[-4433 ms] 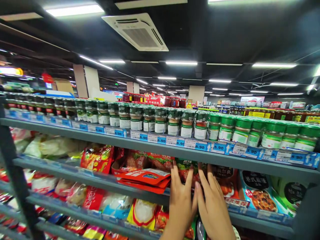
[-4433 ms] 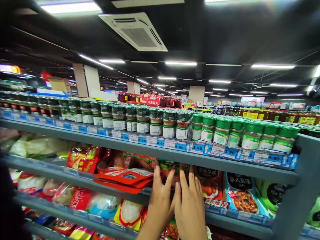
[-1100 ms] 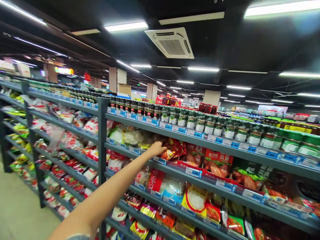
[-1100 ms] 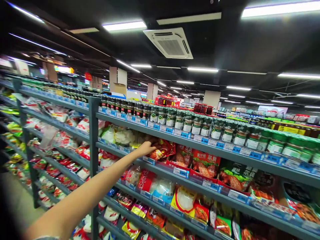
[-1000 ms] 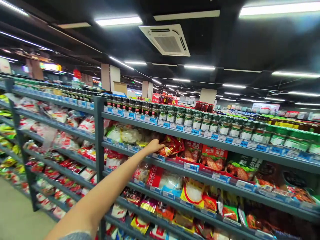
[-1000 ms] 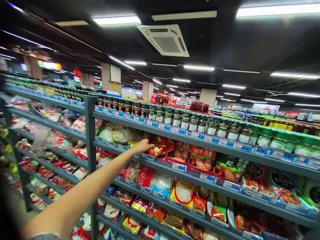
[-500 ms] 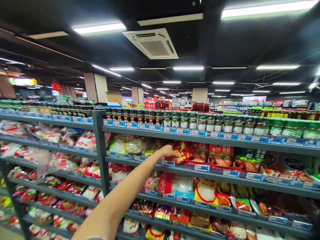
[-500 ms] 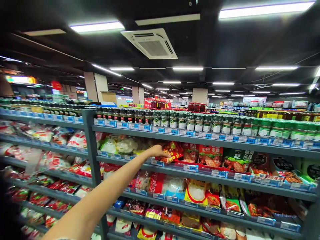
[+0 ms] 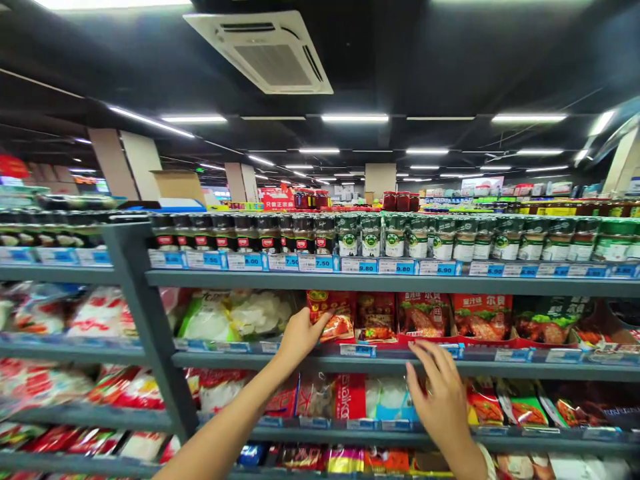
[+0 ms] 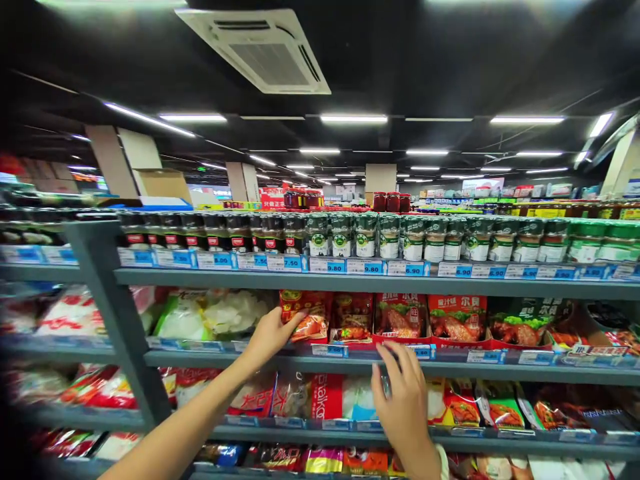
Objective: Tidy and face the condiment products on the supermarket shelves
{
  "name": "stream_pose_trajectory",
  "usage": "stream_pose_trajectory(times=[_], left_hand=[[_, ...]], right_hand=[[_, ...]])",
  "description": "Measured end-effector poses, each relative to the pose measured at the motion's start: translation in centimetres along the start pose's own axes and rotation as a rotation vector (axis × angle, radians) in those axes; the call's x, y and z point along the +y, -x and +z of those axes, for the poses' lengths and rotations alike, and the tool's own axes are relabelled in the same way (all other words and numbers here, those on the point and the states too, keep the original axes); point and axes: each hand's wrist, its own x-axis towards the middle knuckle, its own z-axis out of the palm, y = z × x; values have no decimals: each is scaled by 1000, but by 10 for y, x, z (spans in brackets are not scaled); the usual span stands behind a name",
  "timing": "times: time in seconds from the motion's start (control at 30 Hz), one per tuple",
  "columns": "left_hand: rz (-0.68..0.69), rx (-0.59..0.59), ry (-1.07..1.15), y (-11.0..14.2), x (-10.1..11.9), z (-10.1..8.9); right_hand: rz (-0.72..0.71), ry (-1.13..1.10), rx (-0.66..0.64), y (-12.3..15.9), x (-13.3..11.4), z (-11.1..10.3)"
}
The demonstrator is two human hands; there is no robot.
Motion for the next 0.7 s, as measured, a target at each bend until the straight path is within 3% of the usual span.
stream_pose_trajectory(times=[0.13,0.27,0.37,0.47,0.63,0.7], left_hand=[[-72,-53,-139,-12,2,2],[-20,-89,-9,-19,33,24],[124,-129,-57,-14,64,44],[146,-233,-228,-8,81,46],[202,-508,-229,-9,66,20],[232,-505,-158,-11,58,17]], right_hand=[[62,52,-202,-65,-9,25],[284,-14,-302,-93,-11,38],[338,77,-388,-99,-16,45],[341,307,-488,-98,-20,51],[252,383,-442,-87,-14,56],[174,398,-404,-82,-10,52]])
